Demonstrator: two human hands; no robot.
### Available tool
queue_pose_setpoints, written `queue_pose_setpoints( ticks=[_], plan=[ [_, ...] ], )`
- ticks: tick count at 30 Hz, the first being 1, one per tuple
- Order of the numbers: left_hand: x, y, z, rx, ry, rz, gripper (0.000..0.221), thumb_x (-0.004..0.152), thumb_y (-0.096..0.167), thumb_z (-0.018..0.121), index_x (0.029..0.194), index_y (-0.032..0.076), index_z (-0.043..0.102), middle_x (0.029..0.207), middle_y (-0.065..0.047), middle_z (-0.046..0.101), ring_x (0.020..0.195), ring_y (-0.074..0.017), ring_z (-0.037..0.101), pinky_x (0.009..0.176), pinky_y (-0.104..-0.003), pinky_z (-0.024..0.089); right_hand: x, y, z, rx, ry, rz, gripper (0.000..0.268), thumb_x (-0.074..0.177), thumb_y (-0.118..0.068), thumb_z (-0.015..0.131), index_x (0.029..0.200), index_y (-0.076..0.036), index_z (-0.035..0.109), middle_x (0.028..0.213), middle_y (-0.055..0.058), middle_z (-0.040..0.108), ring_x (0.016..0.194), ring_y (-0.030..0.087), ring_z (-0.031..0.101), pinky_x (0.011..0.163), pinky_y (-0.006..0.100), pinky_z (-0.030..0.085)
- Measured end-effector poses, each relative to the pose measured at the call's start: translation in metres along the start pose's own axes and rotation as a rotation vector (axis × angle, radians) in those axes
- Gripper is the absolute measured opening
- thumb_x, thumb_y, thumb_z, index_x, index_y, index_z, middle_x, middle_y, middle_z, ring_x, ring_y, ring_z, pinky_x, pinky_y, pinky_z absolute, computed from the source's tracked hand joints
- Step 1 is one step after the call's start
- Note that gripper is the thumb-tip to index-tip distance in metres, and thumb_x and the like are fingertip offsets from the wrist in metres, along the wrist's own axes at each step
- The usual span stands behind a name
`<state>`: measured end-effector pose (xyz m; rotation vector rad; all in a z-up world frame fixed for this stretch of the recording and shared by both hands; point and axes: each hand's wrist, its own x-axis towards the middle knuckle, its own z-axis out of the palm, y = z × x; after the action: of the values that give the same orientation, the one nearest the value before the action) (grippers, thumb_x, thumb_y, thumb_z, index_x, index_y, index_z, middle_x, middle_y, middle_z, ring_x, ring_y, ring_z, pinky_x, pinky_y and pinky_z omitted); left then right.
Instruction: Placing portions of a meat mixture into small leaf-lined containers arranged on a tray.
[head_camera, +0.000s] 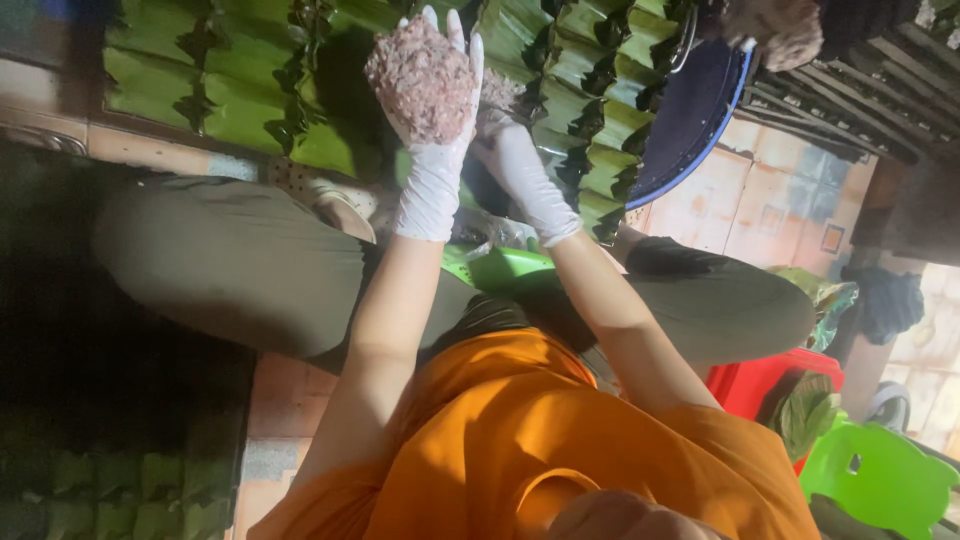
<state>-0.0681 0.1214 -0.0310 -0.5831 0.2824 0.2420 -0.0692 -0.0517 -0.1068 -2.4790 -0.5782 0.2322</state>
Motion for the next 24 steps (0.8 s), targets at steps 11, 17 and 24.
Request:
queue_pose_setpoints(
  ticks=[11, 17, 24],
  plan=[
    [0.009, 0.014, -0.018, 0.01, -0.07, -0.042, 0.06, 0.109, 0.057, 0.031, 0.159, 0.023, 0.035, 0.169, 0.0, 0.03, 0.159, -0.0252, 0.02, 0.131, -0.049, 0.011, -0.021, -0.014, -0.054, -0.182, -0.013, -0.155, 0.015, 0.081, -0.018, 0.08, 0.096, -0.016, 0.081, 0.111, 0.002, 0.077, 0.105, 0.027, 0.067, 0.088, 0.038, 0.055],
    [0.004, 0.01, -0.019, 0.046, 0.001, -0.021, 0.066, 0.105, 0.06, 0.033, 0.159, 0.022, 0.033, 0.169, -0.002, 0.028, 0.157, -0.0282, 0.021, 0.129, -0.049, 0.012, -0.023, 0.002, -0.067, -0.348, -0.066, -0.207, 0.023, 0.076, -0.014, 0.077, 0.099, -0.012, 0.08, 0.111, 0.006, 0.076, 0.102, 0.034, 0.067, 0.085, 0.04, 0.055],
    [0.012, 0.006, -0.076, 0.238, -0.348, -0.134, 0.071, 0.108, 0.062, 0.041, 0.157, 0.01, 0.043, 0.166, -0.01, 0.037, 0.157, -0.0338, 0.029, 0.131, -0.053, 0.025, -0.018, -0.089, -0.083, 0.538, 0.124, 0.083, 0.039, 0.095, -0.015, 0.079, 0.127, 0.003, 0.066, 0.117, 0.006, 0.074, 0.103, 0.018, 0.071, 0.089, 0.031, 0.059]
  ],
)
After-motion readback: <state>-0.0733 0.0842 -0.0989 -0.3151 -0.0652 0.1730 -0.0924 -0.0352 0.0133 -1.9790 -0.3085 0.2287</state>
